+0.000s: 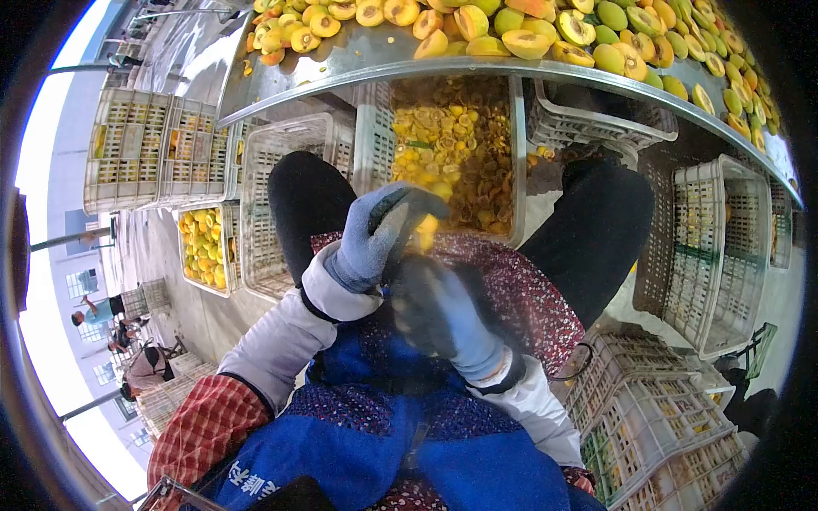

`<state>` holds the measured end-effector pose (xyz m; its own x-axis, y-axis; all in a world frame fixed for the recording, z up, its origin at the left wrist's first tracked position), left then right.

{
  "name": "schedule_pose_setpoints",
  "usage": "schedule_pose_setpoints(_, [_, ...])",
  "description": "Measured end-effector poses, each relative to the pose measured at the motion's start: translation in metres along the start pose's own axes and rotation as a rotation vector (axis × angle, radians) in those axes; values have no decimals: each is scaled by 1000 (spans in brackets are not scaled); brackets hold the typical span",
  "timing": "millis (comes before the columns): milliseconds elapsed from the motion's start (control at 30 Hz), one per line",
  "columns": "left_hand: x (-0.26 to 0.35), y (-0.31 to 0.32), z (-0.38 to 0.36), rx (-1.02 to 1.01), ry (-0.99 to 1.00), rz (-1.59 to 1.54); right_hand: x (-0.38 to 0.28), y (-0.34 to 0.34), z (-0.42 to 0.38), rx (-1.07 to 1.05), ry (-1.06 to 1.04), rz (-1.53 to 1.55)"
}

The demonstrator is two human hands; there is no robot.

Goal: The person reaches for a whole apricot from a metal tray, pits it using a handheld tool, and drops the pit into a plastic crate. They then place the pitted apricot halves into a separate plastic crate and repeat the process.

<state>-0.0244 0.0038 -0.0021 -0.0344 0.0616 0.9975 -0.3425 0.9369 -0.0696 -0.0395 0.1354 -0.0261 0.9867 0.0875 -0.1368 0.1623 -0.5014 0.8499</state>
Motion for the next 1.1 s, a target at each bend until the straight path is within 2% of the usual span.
schedule_pose_setpoints(33, [-2,1,1,-2,2,1,-2,-4,1,-1,-3,0])
schedule_pose_setpoints(100, [-11,3,2,6,-57,-96,-1,-8,1,-372,190,318])
schedule_pose_setpoints(167, [-24,3,2,27,-113,-145,0,-12,5,-394,220,408])
schedule_pose_setpoints(233, [-31,-1,1,49,-172,-186,1,-18,14,-590,289,528])
schedule_pose_setpoints(300, [-30,-6,-1,27,-100,324,-3,-17,14,-595,285,514])
schedule_pose_setpoints(333, [-60,-7,-3,283,-348,-419,-12,-10,13,-655,196,473])
schedule_pose_setpoints(367, [-78,-12,-13,293,-342,-415,-19,-6,14,-719,110,433])
schedule_pose_setpoints(400, [-68,-13,-16,379,-368,-565,-22,-12,19,-732,66,478])
schedule_pose_setpoints(433, [-57,-15,-18,460,-396,-715,-25,-25,24,-546,83,460])
schedule_pose_setpoints(500, [-35,-36,-23,463,-333,-542,-21,-33,36,-697,113,589])
schedule_pose_setpoints(533, [-25,-52,-29,463,-186,-263,-22,-31,34,-705,121,579])
schedule_pose_setpoints(567, [-14,-67,-36,456,-39,19,-19,-32,32,-587,100,503])
schedule_pose_setpoints(600, [-11,-84,-43,556,-11,-269,-17,-31,30,-472,75,427])
schedule_pose_setpoints(633, [-9,-104,-51,641,18,-559,-15,-25,28,-488,75,421])
schedule_pose_setpoints(700, [10,-171,-81,606,-101,718,-14,-21,23,-98,-21,31])
schedule_pose_setpoints(767, [-22,-239,-110,793,-371,1085,-17,-20,22,-115,-7,-9])
schedule_pose_setpoints(833, [-15,-256,-115,676,-748,1441,-20,-12,18,-50,-128,-181])
schedule_pose_setpoints(900, [-19,-276,-92,749,-497,1025,-20,-22,27,-90,-129,-177])
schedule_pose_setpoints(967, [-3,-262,-30,661,-387,939,-24,-25,34,-60,-102,-229])
schedule_pose_setpoints(1067, [7,-250,80,342,-389,983,-31,-30,38,-47,-107,-275])
schedule_pose_setpoints(1100, [-15,-270,120,360,-301,1083,-34,-31,39,-38,-112,-274])
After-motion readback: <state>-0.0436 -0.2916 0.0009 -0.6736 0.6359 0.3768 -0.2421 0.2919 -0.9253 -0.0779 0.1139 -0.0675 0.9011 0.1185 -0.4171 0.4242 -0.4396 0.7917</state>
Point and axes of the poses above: each hand's wrist, its own z-axis towards the middle knuckle, its own y-axis out of the palm, x = y × z, the point moved 2 cm from there along z, towards the middle knuckle, and after that the axes turned 4 degrees about -x, right-handed, at the moved point
